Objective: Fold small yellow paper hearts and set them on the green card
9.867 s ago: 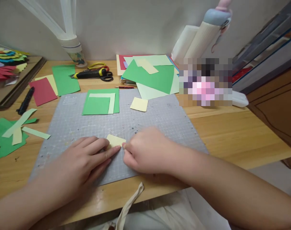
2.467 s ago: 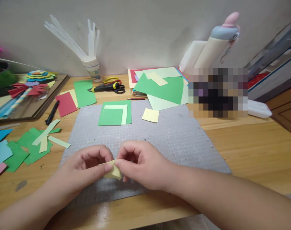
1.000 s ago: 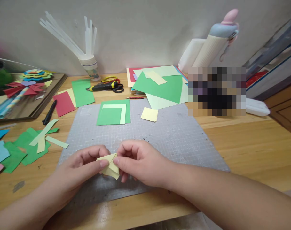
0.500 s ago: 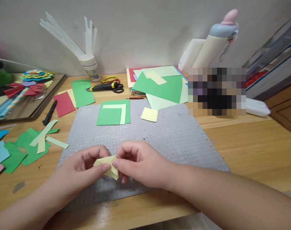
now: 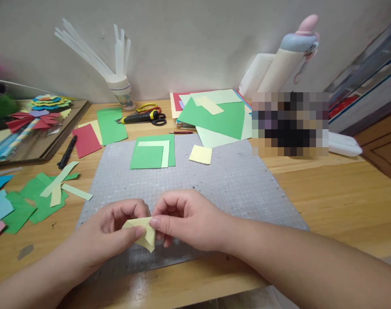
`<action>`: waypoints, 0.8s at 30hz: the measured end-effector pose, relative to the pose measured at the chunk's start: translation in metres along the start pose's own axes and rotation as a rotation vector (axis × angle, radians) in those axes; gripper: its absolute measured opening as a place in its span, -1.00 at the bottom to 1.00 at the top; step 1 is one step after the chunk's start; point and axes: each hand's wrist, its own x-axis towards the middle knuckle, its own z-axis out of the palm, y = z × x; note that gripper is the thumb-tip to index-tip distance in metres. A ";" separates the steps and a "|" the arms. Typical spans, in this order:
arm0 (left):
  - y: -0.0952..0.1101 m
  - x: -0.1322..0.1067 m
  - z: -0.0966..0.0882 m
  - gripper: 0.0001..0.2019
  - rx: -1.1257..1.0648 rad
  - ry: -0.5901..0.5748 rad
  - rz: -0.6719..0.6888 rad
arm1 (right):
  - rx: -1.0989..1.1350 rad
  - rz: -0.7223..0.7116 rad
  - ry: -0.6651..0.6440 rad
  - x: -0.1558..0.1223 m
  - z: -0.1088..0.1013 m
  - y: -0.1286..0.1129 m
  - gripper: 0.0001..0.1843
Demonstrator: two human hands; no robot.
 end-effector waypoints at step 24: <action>0.005 0.000 0.004 -0.85 0.151 0.021 -0.009 | -0.111 -0.043 0.097 -0.003 0.005 0.005 -0.77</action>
